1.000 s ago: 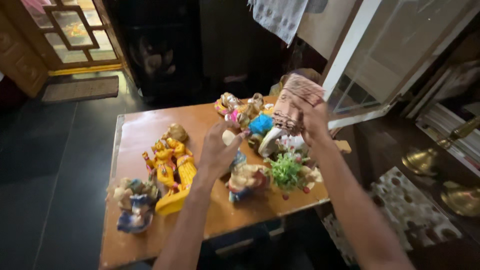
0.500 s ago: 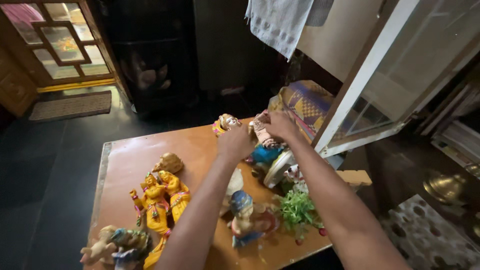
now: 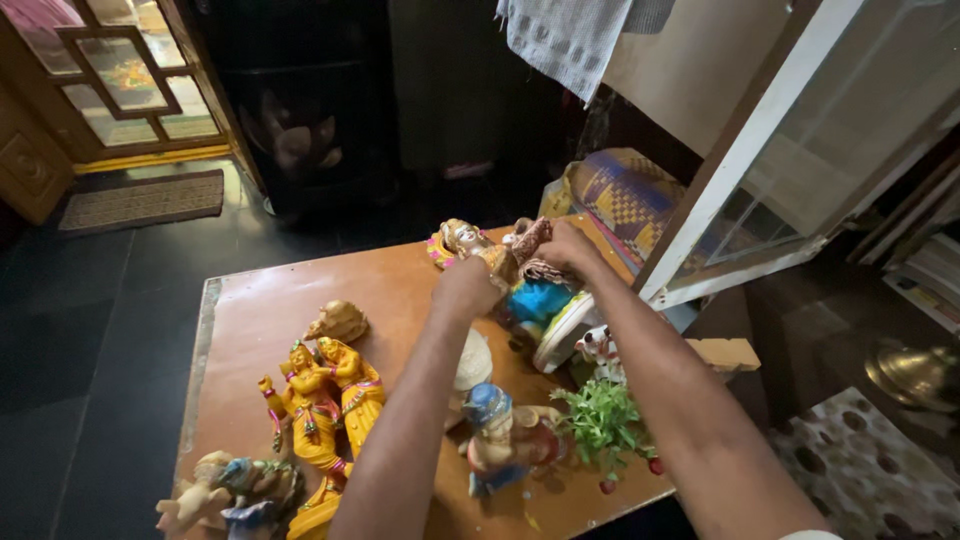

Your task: The person wipes a small statue of a deity with a patterned cloth. They hold the statue with one hand and rub its surface with the cloth in the other hand, focusing on the head and upper body. The statue is placed on a wooden table alongside other small figurines.

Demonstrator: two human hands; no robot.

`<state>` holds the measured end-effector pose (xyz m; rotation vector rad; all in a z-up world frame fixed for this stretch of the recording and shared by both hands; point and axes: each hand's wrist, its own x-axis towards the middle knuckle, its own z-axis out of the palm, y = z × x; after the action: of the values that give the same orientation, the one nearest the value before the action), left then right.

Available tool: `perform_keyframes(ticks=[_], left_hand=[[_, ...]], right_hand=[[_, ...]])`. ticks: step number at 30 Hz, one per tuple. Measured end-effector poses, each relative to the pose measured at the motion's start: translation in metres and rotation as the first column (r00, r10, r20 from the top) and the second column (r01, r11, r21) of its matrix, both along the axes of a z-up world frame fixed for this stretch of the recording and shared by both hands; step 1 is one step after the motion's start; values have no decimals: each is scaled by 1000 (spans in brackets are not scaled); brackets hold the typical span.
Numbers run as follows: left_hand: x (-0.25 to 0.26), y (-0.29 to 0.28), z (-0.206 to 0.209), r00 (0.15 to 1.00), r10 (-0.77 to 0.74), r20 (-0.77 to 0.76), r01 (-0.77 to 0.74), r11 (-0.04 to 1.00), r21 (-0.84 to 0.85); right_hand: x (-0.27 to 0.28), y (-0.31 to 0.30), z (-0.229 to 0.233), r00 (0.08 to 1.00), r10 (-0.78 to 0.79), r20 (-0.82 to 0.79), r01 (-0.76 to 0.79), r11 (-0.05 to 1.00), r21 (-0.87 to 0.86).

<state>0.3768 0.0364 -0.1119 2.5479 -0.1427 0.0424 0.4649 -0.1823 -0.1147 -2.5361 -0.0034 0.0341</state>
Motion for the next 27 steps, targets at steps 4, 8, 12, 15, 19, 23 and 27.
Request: perform_keyframes(ticks=[4,8,12,15,19,23,27], left_hand=[[-2,3,10,999,23,-25,-23,1000,1],[-10,15,30,994,81,75,-76,995,-71],[-34,21,75,969,176,172,-166,983,-73],[-56,27,103,957,221,188,-192,968,-161],[-76,39,104,855,203,477,149,784,-602],[-81,32,109,932,118,341,268,408,-873],[-118,30,128,992,19,128,116,306,-945]], right_hand=[[-3,12,14,999,-15,51,19,997,-70],[-4,18,33,984,-42,170,34,998,53],[-6,25,52,927,-63,368,-12,980,197],[-24,31,75,886,-10,464,-164,929,332],[-60,44,118,821,-72,567,-129,943,307],[-103,46,160,782,-104,614,-116,944,309],[-146,40,180,754,-21,657,-218,935,280]])
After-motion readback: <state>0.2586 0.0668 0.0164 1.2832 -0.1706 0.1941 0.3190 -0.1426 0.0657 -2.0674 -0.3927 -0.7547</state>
